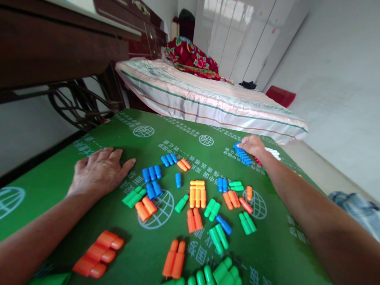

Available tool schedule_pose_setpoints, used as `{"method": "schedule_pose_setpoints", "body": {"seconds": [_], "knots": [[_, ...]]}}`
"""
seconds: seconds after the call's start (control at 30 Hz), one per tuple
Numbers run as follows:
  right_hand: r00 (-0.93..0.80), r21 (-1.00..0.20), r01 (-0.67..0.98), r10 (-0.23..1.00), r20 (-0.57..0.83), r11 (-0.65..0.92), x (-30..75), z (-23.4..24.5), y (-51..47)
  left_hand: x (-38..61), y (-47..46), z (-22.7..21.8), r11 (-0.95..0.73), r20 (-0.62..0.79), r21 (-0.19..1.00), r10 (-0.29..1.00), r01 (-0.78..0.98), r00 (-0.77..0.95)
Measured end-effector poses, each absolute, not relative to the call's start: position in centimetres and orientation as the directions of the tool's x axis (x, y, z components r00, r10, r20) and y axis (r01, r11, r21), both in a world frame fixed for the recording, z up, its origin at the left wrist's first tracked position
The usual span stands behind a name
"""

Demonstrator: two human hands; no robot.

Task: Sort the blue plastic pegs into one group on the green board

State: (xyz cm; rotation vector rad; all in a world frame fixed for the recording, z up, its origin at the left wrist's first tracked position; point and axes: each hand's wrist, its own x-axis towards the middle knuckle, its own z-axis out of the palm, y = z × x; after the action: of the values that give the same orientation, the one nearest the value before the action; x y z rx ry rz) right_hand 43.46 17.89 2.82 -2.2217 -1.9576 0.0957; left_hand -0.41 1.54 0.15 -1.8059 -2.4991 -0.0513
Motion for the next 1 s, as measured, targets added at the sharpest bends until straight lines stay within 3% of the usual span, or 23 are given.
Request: {"method": "schedule_pose_setpoints", "body": {"seconds": [1.0], "knots": [[0.166,-0.145,0.977,0.983,0.077,-0.154,43.04,3.0,17.63,-0.73,1.36,-0.06,0.296,0.078,0.011,0.952,0.955,-0.296]]}}
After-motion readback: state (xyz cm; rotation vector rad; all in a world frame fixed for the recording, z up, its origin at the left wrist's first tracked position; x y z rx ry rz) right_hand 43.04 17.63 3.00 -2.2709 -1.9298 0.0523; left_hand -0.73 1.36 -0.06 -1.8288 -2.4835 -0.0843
